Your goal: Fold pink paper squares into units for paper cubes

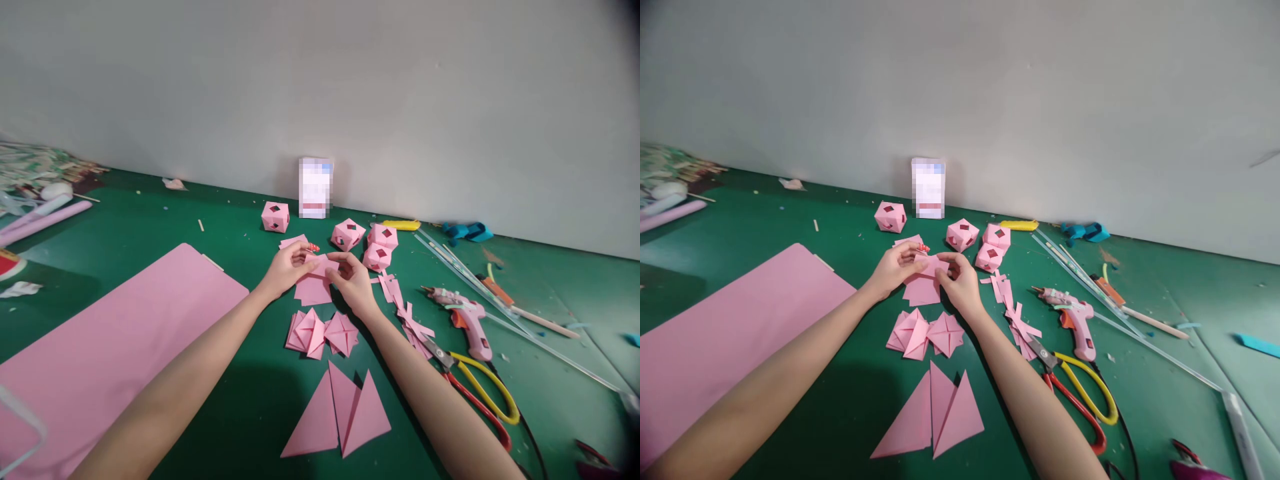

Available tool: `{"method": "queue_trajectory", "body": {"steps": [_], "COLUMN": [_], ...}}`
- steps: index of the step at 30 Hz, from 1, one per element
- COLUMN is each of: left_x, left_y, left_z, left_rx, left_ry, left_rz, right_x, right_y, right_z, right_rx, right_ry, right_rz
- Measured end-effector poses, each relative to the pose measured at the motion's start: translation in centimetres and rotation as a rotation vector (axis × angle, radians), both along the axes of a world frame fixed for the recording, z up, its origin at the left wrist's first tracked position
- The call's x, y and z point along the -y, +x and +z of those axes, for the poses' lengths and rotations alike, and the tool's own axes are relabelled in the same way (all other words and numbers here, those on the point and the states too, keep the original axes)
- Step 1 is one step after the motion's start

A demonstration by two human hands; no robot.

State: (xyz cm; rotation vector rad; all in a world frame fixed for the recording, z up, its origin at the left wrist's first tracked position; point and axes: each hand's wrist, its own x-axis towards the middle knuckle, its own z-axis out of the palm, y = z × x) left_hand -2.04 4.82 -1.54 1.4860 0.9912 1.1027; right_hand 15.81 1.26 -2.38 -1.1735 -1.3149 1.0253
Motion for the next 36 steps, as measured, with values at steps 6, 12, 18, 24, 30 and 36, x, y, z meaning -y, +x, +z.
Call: {"method": "queue_trajectory", "body": {"steps": [6, 12, 18, 24, 30, 36], "left_x": [0.9, 1.1, 1.1, 0.7, 0.6, 0.8], "left_y": [0.4, 0.4, 0.4, 0.2, 0.2, 0.3], "left_z": [0.1, 0.5, 0.7, 0.4, 0.5, 0.5], "left_rx": [-0.099, -0.121, -0.04, 0.009, 0.032, 0.006], "left_ry": [0.087, 0.131, 0.099, 0.068, 0.014, 0.031], "left_rz": [-0.011, 0.056, 0.185, 0.271, 0.196, 0.084], "right_x": [0.4, 0.6, 0.3, 0.1, 0.1, 0.6], "right_y": [-0.4, -0.6, -0.7, -0.5, -0.5, -0.5], "right_z": [0.5, 0.7, 0.6, 0.5, 0.3, 0.5], "right_rx": [0.151, 0.189, 0.105, 0.022, -0.017, 0.146], "right_ry": [0.061, -0.018, -0.073, -0.073, -0.014, 0.014], "right_rz": [-0.029, -0.139, -0.213, -0.275, -0.139, 0.022]}}
